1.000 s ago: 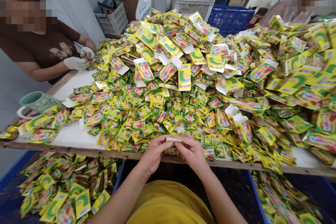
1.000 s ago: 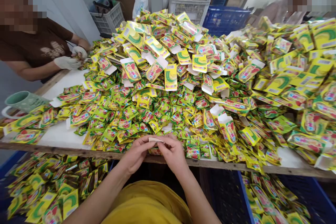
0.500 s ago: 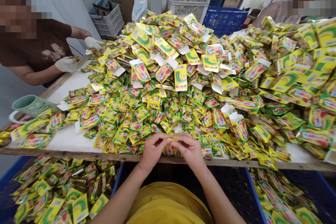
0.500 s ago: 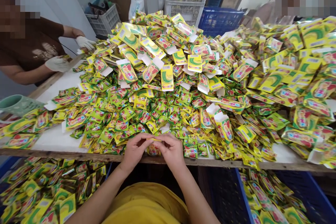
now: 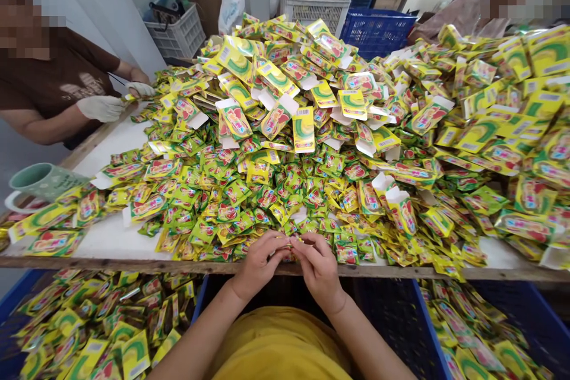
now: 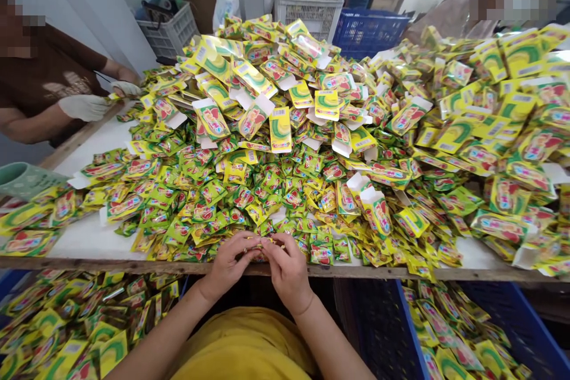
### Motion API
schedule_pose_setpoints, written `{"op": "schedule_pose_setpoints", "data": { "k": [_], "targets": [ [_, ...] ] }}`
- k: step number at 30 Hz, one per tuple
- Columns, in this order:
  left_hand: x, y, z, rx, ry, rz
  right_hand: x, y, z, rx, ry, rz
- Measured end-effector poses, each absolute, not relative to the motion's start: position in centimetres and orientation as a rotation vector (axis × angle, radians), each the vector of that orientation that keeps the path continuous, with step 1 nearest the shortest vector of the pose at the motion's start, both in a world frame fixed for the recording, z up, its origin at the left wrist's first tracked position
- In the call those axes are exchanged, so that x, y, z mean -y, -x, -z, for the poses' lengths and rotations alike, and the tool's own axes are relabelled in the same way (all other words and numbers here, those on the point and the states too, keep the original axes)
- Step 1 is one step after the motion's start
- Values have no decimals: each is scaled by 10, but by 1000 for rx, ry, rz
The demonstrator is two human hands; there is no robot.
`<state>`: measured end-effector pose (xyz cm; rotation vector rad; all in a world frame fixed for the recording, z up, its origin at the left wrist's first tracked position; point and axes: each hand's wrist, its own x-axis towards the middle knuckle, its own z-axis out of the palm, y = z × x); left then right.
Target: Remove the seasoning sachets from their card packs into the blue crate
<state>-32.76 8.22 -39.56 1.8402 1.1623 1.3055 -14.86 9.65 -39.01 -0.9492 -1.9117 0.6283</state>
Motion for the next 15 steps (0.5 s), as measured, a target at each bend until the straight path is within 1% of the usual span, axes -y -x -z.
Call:
{"op": "schedule_pose_setpoints", "data": {
  "k": [1,3,6,8,10,12,15],
  "targets": [
    [-82,326,397,-1183,-1840,-1263,-101,140,388,1908,1000,-636],
    [-83,324,397,-1210,-1809,-1223,-116,118,381,1853,1270,-537],
    [-80,330,386,-1314,-1584,-1309,-146,88,369,1770,1982,-215],
    [-73,344,371,-1402,-1351,-1305,-163,80,364,1785,2347,-114],
    [-61,369,354,-1407,-1241,-1094,-174,82,364,1755,2502,-99],
    [-43,403,344,-1353,-1265,-735,-181,89,370,1673,2505,-95],
    [-2,463,357,-1387,-1238,-298,-187,95,383,1521,2370,-159]
  ]
}}
